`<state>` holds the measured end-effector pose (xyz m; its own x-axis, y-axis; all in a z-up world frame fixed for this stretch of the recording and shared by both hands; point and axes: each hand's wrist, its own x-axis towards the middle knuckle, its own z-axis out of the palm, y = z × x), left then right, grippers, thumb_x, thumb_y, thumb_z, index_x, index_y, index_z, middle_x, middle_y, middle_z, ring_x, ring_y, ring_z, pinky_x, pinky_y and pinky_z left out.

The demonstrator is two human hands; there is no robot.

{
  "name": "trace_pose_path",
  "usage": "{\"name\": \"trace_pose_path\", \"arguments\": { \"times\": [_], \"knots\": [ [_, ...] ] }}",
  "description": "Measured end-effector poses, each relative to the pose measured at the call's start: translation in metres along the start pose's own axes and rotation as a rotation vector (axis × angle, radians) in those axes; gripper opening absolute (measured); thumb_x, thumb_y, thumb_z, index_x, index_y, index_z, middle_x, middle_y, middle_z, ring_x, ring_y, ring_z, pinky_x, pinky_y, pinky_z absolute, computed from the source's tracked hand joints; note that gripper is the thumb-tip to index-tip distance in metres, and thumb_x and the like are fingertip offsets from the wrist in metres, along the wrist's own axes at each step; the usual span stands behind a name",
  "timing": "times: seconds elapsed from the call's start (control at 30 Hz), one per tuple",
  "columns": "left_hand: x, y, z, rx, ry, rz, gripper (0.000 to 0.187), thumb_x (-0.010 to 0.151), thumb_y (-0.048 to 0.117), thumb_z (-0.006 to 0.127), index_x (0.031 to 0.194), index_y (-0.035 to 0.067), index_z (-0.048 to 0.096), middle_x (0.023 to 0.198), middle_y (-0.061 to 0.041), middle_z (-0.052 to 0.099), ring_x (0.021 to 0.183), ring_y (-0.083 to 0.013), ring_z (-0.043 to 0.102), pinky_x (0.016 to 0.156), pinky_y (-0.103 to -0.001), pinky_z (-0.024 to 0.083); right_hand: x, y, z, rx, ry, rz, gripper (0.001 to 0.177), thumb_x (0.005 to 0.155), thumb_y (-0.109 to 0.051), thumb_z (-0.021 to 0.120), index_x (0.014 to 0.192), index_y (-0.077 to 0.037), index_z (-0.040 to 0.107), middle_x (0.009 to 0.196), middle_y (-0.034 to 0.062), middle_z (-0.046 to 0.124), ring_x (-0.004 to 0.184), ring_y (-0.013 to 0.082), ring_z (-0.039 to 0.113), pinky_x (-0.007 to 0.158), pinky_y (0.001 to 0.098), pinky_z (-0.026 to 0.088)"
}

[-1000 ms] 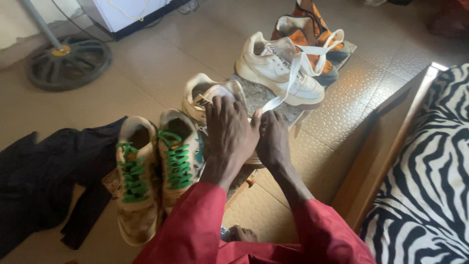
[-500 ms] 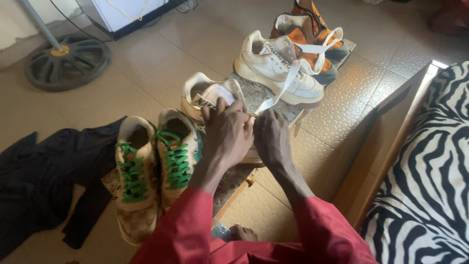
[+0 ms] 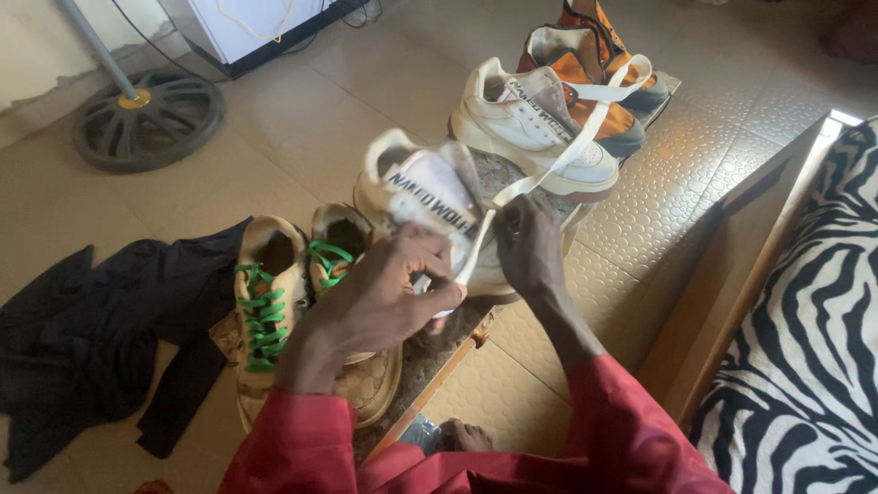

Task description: The person laces a beige sneaker with green shoelaces, threading them through the eyelets and tying a knot. They then pick up a white sneaker and begin threading a white shoelace through its eyelets.

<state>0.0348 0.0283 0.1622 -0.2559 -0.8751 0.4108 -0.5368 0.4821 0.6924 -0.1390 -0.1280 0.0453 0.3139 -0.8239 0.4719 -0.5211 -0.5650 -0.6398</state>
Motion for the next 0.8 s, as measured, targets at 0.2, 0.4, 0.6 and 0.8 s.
{"name": "trace_pose_path", "arguments": {
  "times": [0.2, 0.4, 0.6, 0.8],
  "knots": [
    [0.035, -0.012, 0.035, 0.295, 0.191, -0.722, 0.045, 0.102, 0.051, 0.053, 0.105, 0.008, 0.065, 0.1, -0.013, 0.072, 0.097, -0.0259, 0.07, 0.096, -0.048, 0.054, -0.001, -0.005, -0.003, 0.039, -0.039, -0.011, 0.01, 0.088, -0.007, 0.071, 0.088, 0.002, 0.066, 0.087, 0.0179, 0.069, 0.082, 0.0324, 0.069, 0.074, 0.0427, 0.055],
    [0.056, -0.041, 0.082, 0.838, 0.241, -0.468, 0.056, 0.091, 0.047, 0.066, 0.105, -0.008, 0.067, 0.109, -0.023, 0.058, 0.111, -0.0343, 0.051, 0.091, -0.05, 0.042, 0.004, -0.004, -0.012, 0.12, -0.124, 0.152, 0.01, 0.083, -0.007, 0.071, 0.091, 0.0, 0.07, 0.09, 0.0155, 0.072, 0.083, 0.0282, 0.073, 0.071, 0.0388, 0.059],
    [0.055, -0.066, 0.093, 0.749, 0.261, -0.41, 0.031, 0.093, 0.023, 0.072, 0.114, 0.001, 0.07, 0.118, -0.019, 0.058, 0.115, -0.0325, 0.049, 0.094, -0.049, 0.037, 0.004, -0.004, -0.016, 0.089, -0.128, 0.092, 0.014, 0.089, -0.01, 0.075, 0.089, 0.003, 0.069, 0.088, 0.0162, 0.071, 0.081, 0.0252, 0.072, 0.068, 0.0375, 0.059],
    [0.058, -0.05, 0.083, 0.706, 0.257, -0.357, 0.03, 0.069, 0.018, 0.084, 0.093, 0.003, 0.073, 0.123, -0.014, 0.061, 0.119, -0.0298, 0.048, 0.1, -0.051, 0.033, 0.002, -0.015, -0.015, 0.148, -0.116, 0.08, 0.012, 0.09, -0.009, 0.069, 0.087, 0.003, 0.065, 0.086, 0.0152, 0.07, 0.076, 0.0238, 0.074, 0.066, 0.0353, 0.063]
  ]
}}
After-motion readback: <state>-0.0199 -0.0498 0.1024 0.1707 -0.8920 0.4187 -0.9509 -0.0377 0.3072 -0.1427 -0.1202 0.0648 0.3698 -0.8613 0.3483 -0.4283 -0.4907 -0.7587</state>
